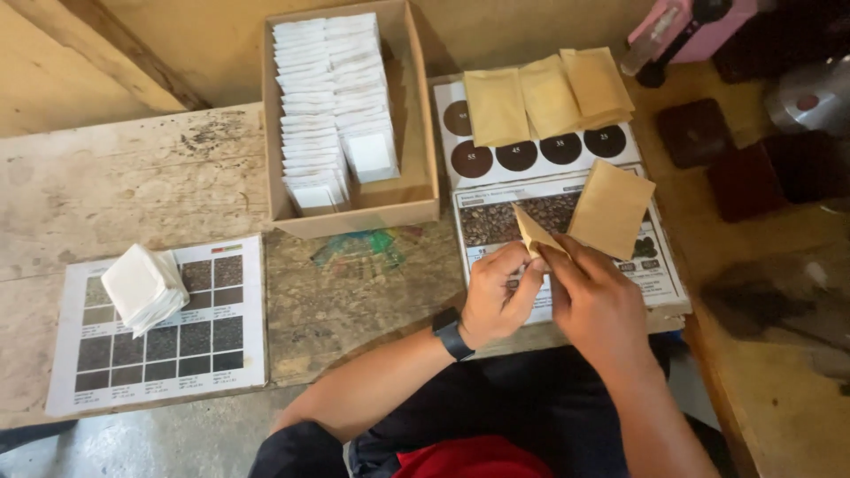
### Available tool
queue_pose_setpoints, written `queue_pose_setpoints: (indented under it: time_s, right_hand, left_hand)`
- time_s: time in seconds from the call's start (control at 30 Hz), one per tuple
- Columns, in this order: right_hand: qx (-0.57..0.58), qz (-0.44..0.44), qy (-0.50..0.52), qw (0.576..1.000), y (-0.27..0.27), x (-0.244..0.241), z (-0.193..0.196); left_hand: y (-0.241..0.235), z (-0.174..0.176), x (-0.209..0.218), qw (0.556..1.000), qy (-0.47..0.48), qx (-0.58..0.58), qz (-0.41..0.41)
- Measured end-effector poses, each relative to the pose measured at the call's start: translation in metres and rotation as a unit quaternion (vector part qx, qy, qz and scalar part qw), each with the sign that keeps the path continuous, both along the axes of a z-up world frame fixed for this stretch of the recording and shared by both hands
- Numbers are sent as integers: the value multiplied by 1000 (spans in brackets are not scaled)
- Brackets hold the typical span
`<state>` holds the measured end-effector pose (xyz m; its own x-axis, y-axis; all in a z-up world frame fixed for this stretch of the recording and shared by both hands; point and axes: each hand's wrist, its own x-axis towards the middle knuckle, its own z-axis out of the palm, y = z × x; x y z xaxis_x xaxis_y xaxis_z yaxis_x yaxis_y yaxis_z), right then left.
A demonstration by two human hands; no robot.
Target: Manually inserting white drip coffee filter bags into brown paper outer envelopes and organizing them in a box.
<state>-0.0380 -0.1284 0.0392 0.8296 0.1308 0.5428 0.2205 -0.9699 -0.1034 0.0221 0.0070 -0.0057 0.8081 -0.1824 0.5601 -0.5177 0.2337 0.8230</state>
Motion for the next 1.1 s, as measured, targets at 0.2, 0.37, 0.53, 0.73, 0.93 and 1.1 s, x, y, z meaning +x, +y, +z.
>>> queue_pose_setpoints:
  time_s: [0.2, 0.37, 0.53, 0.73, 0.93, 1.1]
  right_hand:
    - [-84, -10, -18, 996, -34, 45, 5]
    - [-70, 78, -42, 994, -26, 109, 50]
    - [-138, 132, -131, 973, -18, 189, 26]
    - [-151, 175, -67, 971, -12, 244, -43]
    - [-150, 182, 189, 953, -4, 247, -62]
    - [-141, 192, 218, 946, 1, 245, -52]
  left_hand:
    - [1, 9, 4, 995, 96, 3, -23]
    - [-3, 7, -2, 987, 88, 131, -38]
    - [-4, 3, -4, 982, 69, 164, -63]
    - [-4, 4, -3, 981, 44, 169, -81]
    - [-4, 6, -6, 979, 31, 181, -83]
    - [-7, 4, -10, 978, 11, 200, -64]
